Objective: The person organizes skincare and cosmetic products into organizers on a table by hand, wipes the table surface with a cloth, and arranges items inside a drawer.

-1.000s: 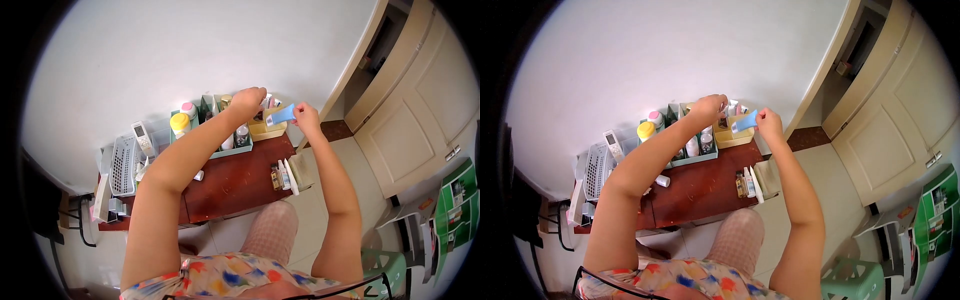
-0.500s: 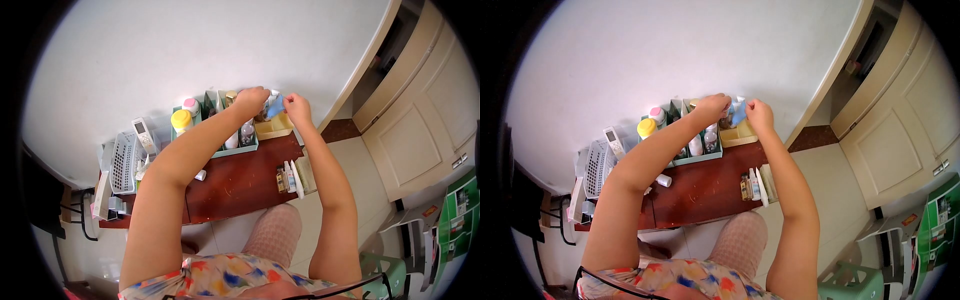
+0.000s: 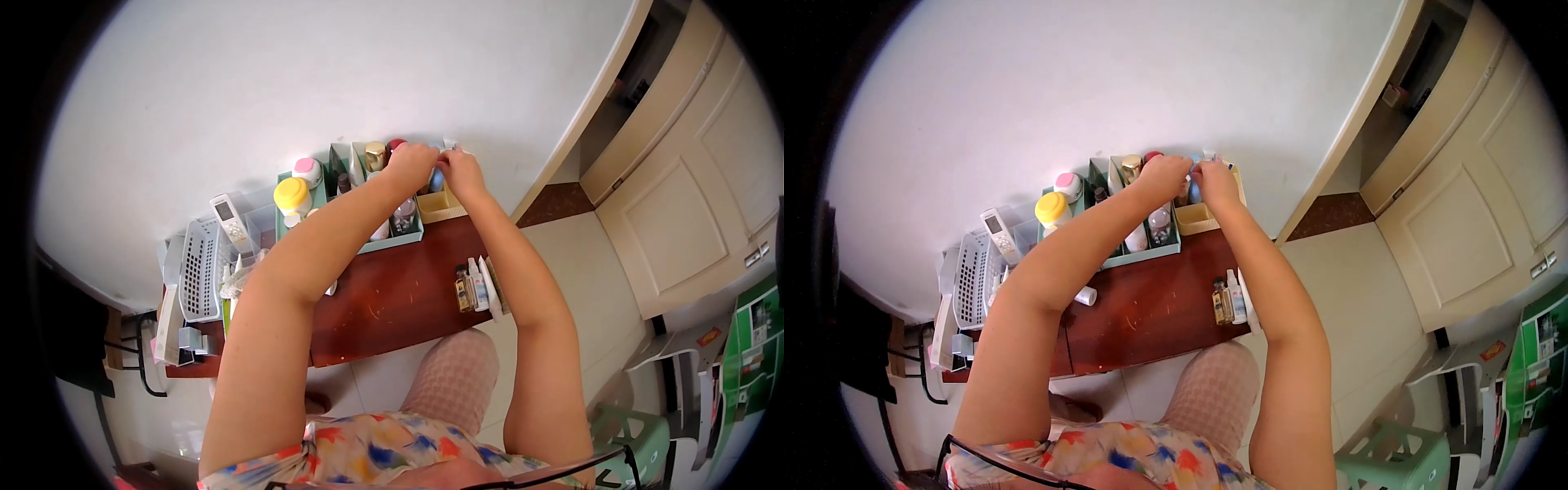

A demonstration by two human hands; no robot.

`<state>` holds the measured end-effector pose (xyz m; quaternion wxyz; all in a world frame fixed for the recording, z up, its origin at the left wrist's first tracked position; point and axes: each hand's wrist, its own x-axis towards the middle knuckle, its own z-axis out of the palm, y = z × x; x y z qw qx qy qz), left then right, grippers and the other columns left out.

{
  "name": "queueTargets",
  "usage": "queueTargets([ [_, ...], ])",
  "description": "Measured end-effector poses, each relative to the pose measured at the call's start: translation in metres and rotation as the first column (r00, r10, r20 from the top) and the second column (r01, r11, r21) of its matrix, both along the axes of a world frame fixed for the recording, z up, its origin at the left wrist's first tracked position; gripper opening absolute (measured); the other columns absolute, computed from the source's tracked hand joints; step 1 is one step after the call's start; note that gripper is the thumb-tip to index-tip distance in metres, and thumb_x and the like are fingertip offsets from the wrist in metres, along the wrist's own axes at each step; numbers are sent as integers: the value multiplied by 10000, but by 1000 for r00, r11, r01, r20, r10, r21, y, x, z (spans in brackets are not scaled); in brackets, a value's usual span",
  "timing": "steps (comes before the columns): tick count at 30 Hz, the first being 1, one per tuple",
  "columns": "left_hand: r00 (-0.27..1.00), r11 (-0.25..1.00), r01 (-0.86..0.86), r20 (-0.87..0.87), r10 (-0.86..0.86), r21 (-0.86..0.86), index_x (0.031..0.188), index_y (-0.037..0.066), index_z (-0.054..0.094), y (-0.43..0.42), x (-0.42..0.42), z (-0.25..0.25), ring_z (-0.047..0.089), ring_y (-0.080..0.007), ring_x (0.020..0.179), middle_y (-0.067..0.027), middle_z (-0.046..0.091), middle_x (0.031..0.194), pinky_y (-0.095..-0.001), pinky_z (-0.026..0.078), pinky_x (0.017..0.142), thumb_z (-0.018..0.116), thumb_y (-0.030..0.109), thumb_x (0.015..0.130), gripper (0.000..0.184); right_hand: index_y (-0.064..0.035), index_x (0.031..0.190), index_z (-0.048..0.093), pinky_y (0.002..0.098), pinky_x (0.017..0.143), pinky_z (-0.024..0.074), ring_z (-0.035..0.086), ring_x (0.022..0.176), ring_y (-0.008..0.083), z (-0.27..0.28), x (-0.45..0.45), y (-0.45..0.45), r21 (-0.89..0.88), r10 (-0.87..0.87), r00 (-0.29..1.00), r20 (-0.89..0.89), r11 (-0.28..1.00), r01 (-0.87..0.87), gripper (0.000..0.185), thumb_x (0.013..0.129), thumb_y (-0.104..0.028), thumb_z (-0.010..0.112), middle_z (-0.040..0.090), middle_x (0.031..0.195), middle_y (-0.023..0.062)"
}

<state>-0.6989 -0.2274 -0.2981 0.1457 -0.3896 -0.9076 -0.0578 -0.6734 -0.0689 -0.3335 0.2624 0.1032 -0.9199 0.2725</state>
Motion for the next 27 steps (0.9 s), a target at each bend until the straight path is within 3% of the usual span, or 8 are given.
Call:
queueTargets([
  [8, 1000, 999, 4, -31, -2, 48, 867, 79, 649, -1, 0, -7, 683, -315, 840, -127, 686, 856, -429, 548, 722, 639, 124, 804, 78, -35, 920, 726, 393, 776, 538, 688, 810, 316, 4, 10, 3, 28, -34, 998, 48, 999, 32, 129, 833, -122, 688, 709, 860, 166],
  [11, 1000, 1000, -22, 21, 22, -13, 855, 76, 646, -5, 12, 9, 671, -320, 856, -132, 672, 864, -437, 540, 730, 631, 124, 812, 66, -30, 928, 715, 385, 761, 537, 689, 818, 315, 15, 31, 5, -57, -55, 996, 69, 997, 59, 144, 829, -133, 697, 711, 872, 166],
  [15, 995, 986, 86, 30, -91, 145, 845, 62, 637, -13, 36, 21, 653, -343, 855, -137, 663, 875, -455, 515, 741, 634, 154, 831, 93, -24, 913, 692, 392, 732, 531, 683, 799, 319, 23, 71, 16, -58, -96, 986, 138, 993, 105, 140, 839, -143, 693, 708, 862, 159],
  [18, 964, 968, 2, 258, -69, 252, 866, 48, 646, -24, 103, 45, 646, -355, 846, -146, 660, 870, -452, 508, 734, 645, 175, 843, 129, -28, 883, 674, 421, 718, 520, 670, 789, 336, 20, 122, 15, -31, -144, 972, 186, 988, 152, 135, 844, -157, 688, 697, 845, 160],
  [20, 917, 937, 65, 350, -191, 343, 892, 29, 650, -36, 138, 31, 641, -360, 836, -161, 662, 884, -451, 502, 727, 645, 199, 878, 170, -41, 856, 665, 462, 726, 512, 657, 804, 363, 19, 158, 10, 26, -185, 950, 250, 983, 184, 127, 844, -167, 678, 687, 827, 165],
  [22, 875, 963, 77, 445, -189, 257, 937, 26, 667, -43, 163, 5, 650, -330, 822, -167, 667, 898, -423, 504, 722, 636, 226, 911, 204, -37, 876, 655, 464, 729, 511, 655, 819, 368, 14, 196, 6, 34, -179, 945, 275, 984, 176, 131, 852, -165, 668, 687, 840, 170],
  [27, 629, 888, -121, 726, -277, 444, 1105, 23, 651, -52, 217, -45, 667, -236, 884, -136, 690, 982, -348, 522, 789, 646, 182, 926, 239, -35, 955, 657, 461, 766, 510, 647, 888, 377, -1, 261, 5, 50, -215, 882, 419, 976, 214, 140, 864, -141, 657, 681, 918, 190],
])
